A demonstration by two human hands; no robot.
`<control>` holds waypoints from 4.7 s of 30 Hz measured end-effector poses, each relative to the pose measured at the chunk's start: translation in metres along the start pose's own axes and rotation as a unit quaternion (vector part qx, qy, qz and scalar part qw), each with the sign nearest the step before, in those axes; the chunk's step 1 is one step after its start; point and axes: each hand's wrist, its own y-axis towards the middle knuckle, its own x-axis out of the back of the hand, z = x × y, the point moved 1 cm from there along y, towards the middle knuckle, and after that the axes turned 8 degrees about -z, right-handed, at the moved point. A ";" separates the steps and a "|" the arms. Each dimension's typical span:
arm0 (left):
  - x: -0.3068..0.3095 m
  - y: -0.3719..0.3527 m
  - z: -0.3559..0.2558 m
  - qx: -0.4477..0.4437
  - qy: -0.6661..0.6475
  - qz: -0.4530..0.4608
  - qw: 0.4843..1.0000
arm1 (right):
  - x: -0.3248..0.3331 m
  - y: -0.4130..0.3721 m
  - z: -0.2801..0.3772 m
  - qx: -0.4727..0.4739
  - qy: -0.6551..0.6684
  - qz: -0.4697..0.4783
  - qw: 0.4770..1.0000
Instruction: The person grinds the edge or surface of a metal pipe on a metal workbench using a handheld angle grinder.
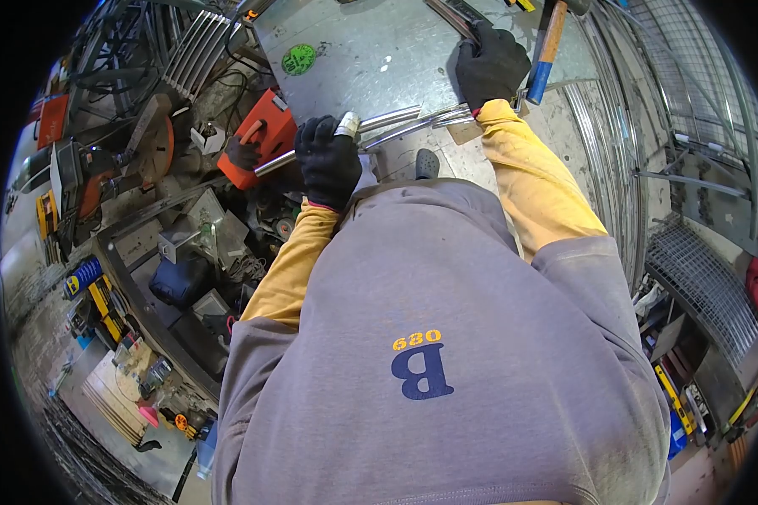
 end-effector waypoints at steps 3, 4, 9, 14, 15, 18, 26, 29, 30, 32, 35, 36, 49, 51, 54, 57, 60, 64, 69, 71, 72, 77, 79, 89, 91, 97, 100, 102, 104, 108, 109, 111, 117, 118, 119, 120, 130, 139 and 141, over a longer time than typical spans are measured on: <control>0.000 -0.002 -0.004 0.008 0.005 -0.005 1.000 | 0.000 0.001 0.000 -0.001 0.010 0.007 1.000; 0.001 -0.001 -0.005 0.013 0.012 -0.008 1.000 | 0.000 0.001 0.000 -0.004 0.018 0.009 1.000; 0.001 0.000 -0.006 0.019 0.007 -0.003 1.000 | 0.004 0.002 0.002 0.005 0.006 -0.006 1.000; 0.005 0.000 -0.009 0.018 0.015 0.002 1.000 | 0.002 0.003 -0.001 0.006 0.007 0.019 1.000; 0.005 0.001 -0.010 0.019 0.017 0.001 1.000 | 0.002 0.004 -0.002 0.006 0.015 0.016 1.000; 0.004 0.001 -0.010 0.024 0.021 -0.002 0.999 | 0.002 0.005 -0.002 0.019 0.000 0.008 1.000; 0.004 -0.005 -0.016 0.040 0.032 -0.008 0.999 | -0.001 0.003 -0.005 0.016 0.002 0.008 1.000; 0.006 -0.002 -0.018 0.042 0.035 -0.001 0.998 | -0.002 0.002 -0.004 0.002 0.013 0.012 1.000; 0.006 -0.002 -0.018 0.048 0.035 0.006 0.998 | -0.002 0.002 -0.004 0.001 0.012 0.011 1.000; 0.006 -0.004 -0.019 0.043 0.035 0.001 0.998 | -0.002 0.001 -0.004 -0.001 0.011 0.004 1.000; 0.005 -0.008 -0.017 0.036 0.038 0.002 0.999 | -0.005 0.001 -0.005 -0.003 0.015 0.006 1.000; 0.004 -0.009 -0.017 0.033 0.039 0.008 0.999 | -0.004 0.001 -0.005 -0.006 0.015 0.005 1.000; 0.006 -0.012 -0.018 0.014 0.050 -0.044 0.998 | -0.007 0.001 -0.008 0.004 0.010 0.009 1.000; 0.007 -0.012 -0.016 0.050 0.011 -0.025 0.998 | -0.005 0.003 -0.007 0.006 0.002 0.015 1.000; 0.007 -0.010 -0.015 0.044 -0.017 -0.025 0.999 | -0.004 0.003 -0.006 0.004 0.004 0.006 1.000; 0.009 -0.009 -0.018 0.044 0.008 -0.019 0.999 | -0.005 0.002 -0.007 0.014 0.003 -0.009 1.000; 0.011 -0.009 -0.021 0.066 0.046 0.021 0.997 | -0.012 0.000 -0.010 0.021 0.020 -0.017 0.999; 0.007 -0.014 -0.020 0.082 0.054 -0.003 0.995 | -0.010 0.003 -0.008 0.018 -0.003 0.008 1.000; 0.001 -0.015 -0.018 0.062 0.042 -0.043 0.996 | -0.012 0.001 -0.012 0.029 0.031 -0.013 0.999; -0.007 -0.019 -0.015 0.050 0.063 -0.043 0.996 | -0.009 0.003 -0.008 0.025 0.012 -0.001 1.000; -0.007 -0.017 -0.016 0.048 0.053 -0.045 0.996 | -0.005 0.003 -0.005 0.022 0.005 -0.005 1.000; 0.007 -0.008 -0.026 0.052 0.028 -0.044 0.997 | -0.007 0.002 -0.007 0.020 0.012 -0.021 0.999; 0.009 -0.007 -0.027 0.056 0.030 -0.036 0.997 | -0.004 0.002 -0.004 0.016 0.017 -0.021 0.999; 0.008 -0.006 -0.025 0.057 0.022 -0.040 0.997 | -0.003 0.000 -0.002 0.012 0.021 -0.017 1.000; 0.007 -0.008 -0.024 0.052 0.027 -0.046 0.997 | -0.001 0.000 -0.002 0.011 0.005 -0.006 1.000; 0.007 -0.009 -0.024 0.054 0.030 -0.043 0.997 | -0.002 0.003 -0.004 -0.003 0.000 0.030 1.000; 0.007 -0.008 -0.023 0.058 0.030 -0.037 0.997 | -0.002 0.002 -0.003 0.004 -0.003 0.014 1.000; 0.008 -0.008 -0.020 0.048 0.016 -0.041 0.998 | -0.001 0.001 -0.004 -0.002 0.008 0.016 1.000; 0.008 -0.008 -0.020 0.055 0.012 -0.039 0.998 | -0.001 0.001 -0.004 -0.008 0.018 0.018 1.000; 0.009 -0.005 -0.023 0.077 0.005 -0.031 0.997 | -0.001 0.000 -0.002 -0.008 0.003 0.009 1.000; 0.011 -0.004 -0.024 0.078 0.006 -0.031 0.996 | -0.001 0.000 -0.002 -0.019 0.011 0.022 1.000; 0.013 -0.003 -0.027 0.094 0.001 -0.032 0.995 | -0.001 0.001 -0.002 -0.017 0.015 0.023 0.999; 0.012 -0.003 -0.026 0.096 -0.004 -0.041 0.995 | -0.002 0.001 -0.003 -0.025 0.024 0.038 0.999; 0.012 -0.003 -0.026 0.096 -0.003 -0.042 0.994 | -0.002 0.000 -0.003 -0.029 0.016 0.045 0.998; 0.013 -0.003 -0.025 0.097 -0.001 -0.035 0.995 | -0.002 0.001 -0.003 -0.028 0.016 0.045 0.998; 0.013 -0.002 -0.026 0.097 0.002 -0.027 0.995 | -0.002 0.000 -0.003 -0.028 0.015 0.046 0.998; 0.007 -0.007 -0.021 0.101 -0.009 -0.034 0.994 | -0.004 -0.001 -0.005 -0.023 0.027 0.043 0.998; 0.008 -0.003 -0.021 0.075 -0.003 -0.043 0.996 | -0.002 0.000 -0.004 0.003 0.005 0.015 1.000; 0.009 -0.003 -0.022 0.082 -0.016 -0.050 0.995 | -0.002 0.000 -0.004 0.005 0.000 0.011 1.000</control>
